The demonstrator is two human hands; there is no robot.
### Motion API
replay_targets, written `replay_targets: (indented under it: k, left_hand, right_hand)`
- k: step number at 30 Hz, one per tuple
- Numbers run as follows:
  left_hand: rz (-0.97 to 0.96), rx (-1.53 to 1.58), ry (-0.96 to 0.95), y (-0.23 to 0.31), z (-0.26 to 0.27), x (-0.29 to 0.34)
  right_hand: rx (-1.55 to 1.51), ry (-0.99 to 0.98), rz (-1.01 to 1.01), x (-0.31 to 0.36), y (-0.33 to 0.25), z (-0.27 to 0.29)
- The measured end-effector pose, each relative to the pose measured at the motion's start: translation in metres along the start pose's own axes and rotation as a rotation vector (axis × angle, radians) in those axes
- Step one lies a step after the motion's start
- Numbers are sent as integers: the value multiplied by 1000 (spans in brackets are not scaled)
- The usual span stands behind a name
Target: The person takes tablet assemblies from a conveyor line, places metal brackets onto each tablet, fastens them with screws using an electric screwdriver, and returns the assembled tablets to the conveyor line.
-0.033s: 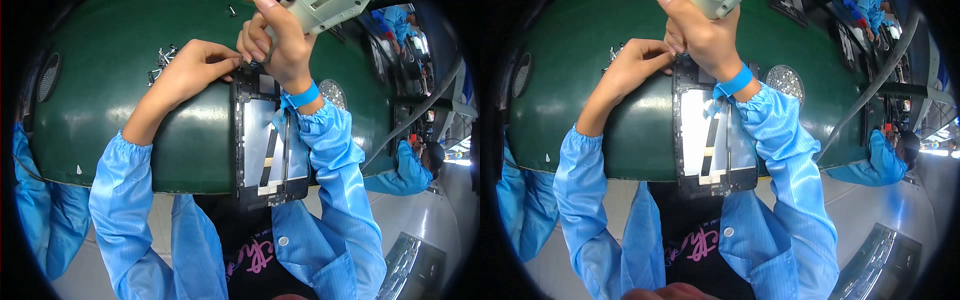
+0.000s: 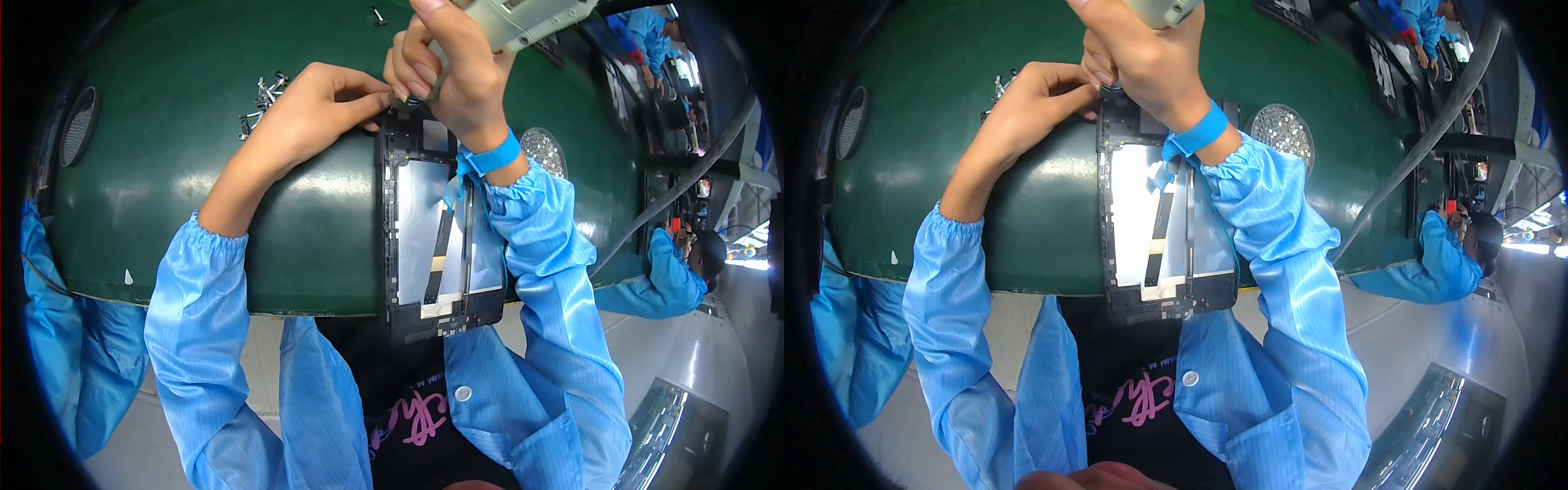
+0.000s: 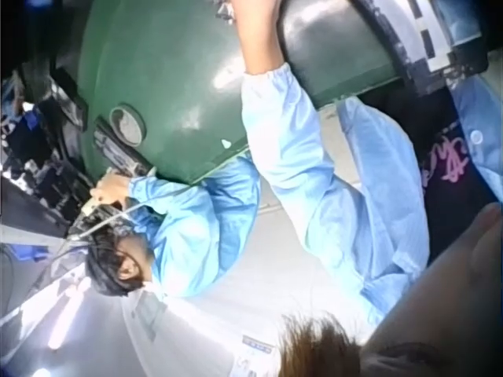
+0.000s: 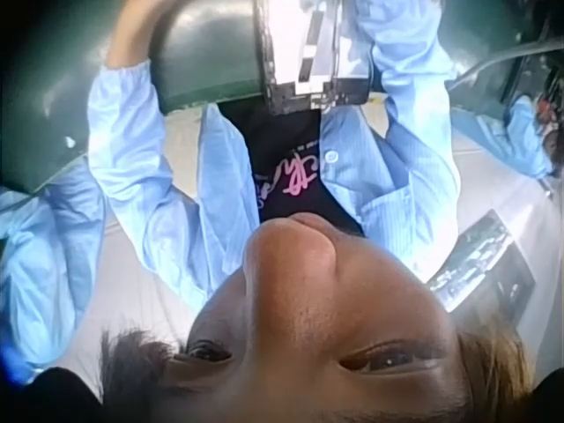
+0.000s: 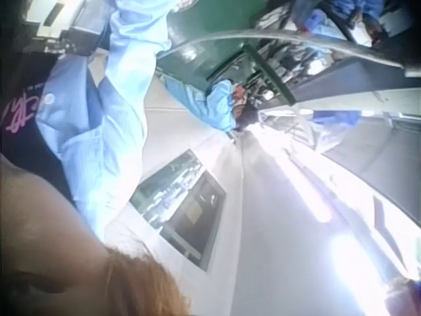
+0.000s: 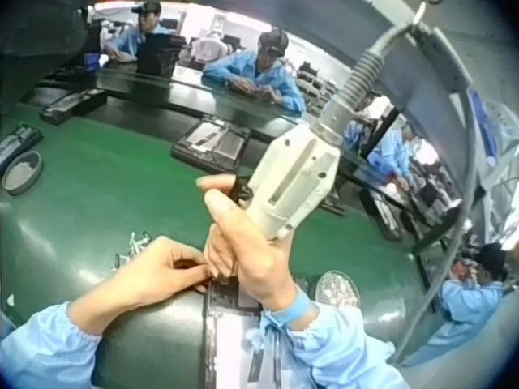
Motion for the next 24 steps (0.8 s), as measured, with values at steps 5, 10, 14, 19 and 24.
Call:
replay_targets:
  k: [5,10,14,19,24]
  left_hand:
    - [-3,-33,12,-2,-1,0]
    - [-7,-62,-4,-4,0,0]
    - [-2,-63,15,-4,0,0]
    - [41,-87,-2,2,1,-2]
    - [13,-62,60,11,2,-8]
  right_hand:
    - [-45,-31,56,-1,-2,1]
    - [-71,-35,61,1,-3,0]
    - [-83,-50,83,-2,-1,2]
    - [-118,-40,93,-6,2,1]
    - [-114,-6,136,-6,-4,6]
Point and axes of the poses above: each hand's wrist, its own x-axis away from the middle knuckle, its own z-axis out of the back of the hand, y = z × x, the point moved 2 cm from there along -x, towards the middle knuckle, and after that the axes turned 15 degrees about y, right-handed, at the moved point
